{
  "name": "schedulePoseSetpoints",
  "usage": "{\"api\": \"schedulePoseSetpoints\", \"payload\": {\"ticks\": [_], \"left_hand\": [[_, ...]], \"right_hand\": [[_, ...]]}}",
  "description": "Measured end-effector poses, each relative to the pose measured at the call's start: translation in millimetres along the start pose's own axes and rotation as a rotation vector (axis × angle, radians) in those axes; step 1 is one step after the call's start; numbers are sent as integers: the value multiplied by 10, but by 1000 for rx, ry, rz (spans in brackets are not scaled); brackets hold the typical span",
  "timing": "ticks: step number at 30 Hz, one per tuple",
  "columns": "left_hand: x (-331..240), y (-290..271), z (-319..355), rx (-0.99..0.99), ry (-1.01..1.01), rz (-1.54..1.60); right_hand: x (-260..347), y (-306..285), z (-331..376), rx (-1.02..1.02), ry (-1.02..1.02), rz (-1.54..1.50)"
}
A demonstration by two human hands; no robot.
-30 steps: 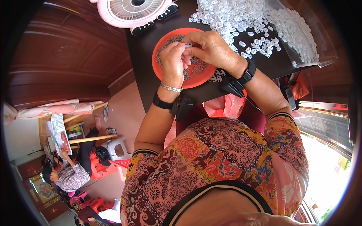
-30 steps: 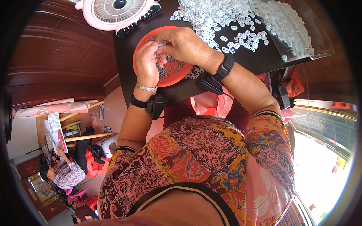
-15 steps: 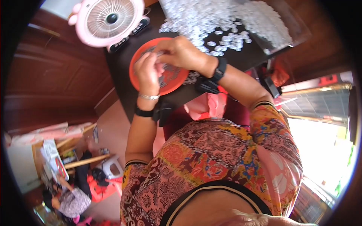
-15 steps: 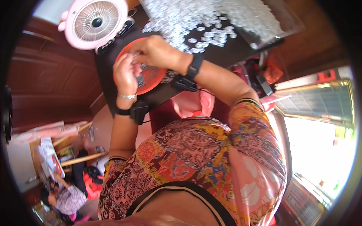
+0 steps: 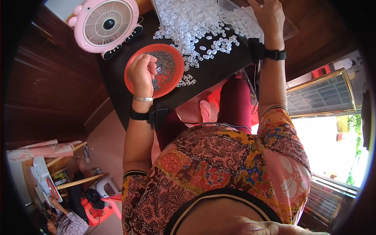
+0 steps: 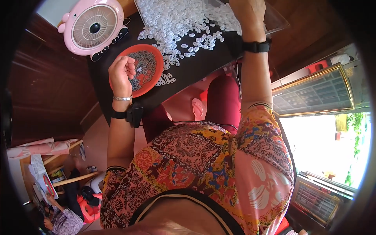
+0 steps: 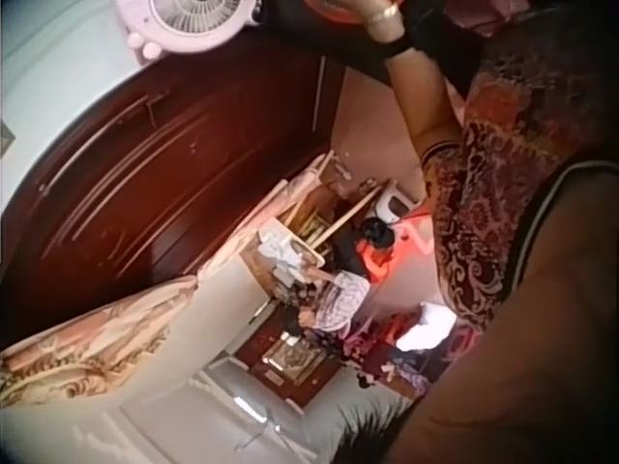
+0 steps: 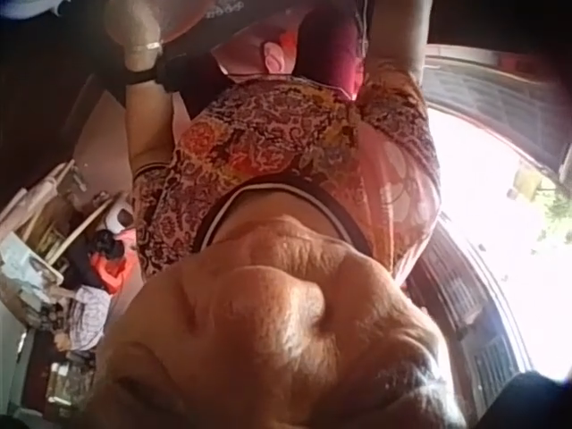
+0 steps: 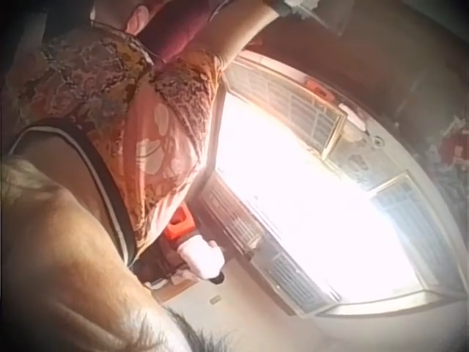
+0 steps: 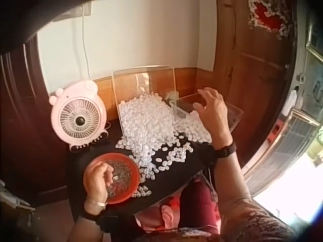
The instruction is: Assembling small plastic components by inserting metal clips or pins into them by hand.
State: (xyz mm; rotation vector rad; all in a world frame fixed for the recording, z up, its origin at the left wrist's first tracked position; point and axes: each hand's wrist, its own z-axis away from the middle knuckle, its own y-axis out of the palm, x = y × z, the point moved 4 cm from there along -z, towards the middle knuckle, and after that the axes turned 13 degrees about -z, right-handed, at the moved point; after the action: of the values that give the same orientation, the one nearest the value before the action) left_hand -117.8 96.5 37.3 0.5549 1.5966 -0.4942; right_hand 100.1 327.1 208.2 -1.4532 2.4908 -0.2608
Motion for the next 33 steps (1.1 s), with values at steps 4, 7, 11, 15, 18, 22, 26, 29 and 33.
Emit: {"api": "schedulePoseSetpoints", "payload": {"ticks": [4, 7, 11, 15, 18, 22, 26, 29, 33], "left_hand": [[48, 2, -50, 7, -17, -5], [87, -52, -47, -11, -19, -16], [87, -16, -55, 15, -31, -39], [75, -6, -50, 13, -50, -51], [65, -17, -44, 16, -40, -48], [44, -4, -29, 42, -30, -54], [37, -16, 2, 51, -21, -66], [17, 21, 13, 96, -30, -46], [12, 81, 32, 173, -71, -84]], "right_hand": [[-21, 419, 488, 500, 344, -512], [224, 837, 954, 855, 412, -776], [415, 1055, 1299, 1073, 391, -739], [516, 1155, 1458, 1016, 203, -627], [510, 1232, 1488, 1085, 280, -683], [528, 1223, 1474, 1044, 305, -656], [737, 1092, 1314, 1060, 575, -1086], [993, 1042, 1195, 1104, 675, -1409], [1269, 1048, 1097, 1161, 627, -1583]]}}
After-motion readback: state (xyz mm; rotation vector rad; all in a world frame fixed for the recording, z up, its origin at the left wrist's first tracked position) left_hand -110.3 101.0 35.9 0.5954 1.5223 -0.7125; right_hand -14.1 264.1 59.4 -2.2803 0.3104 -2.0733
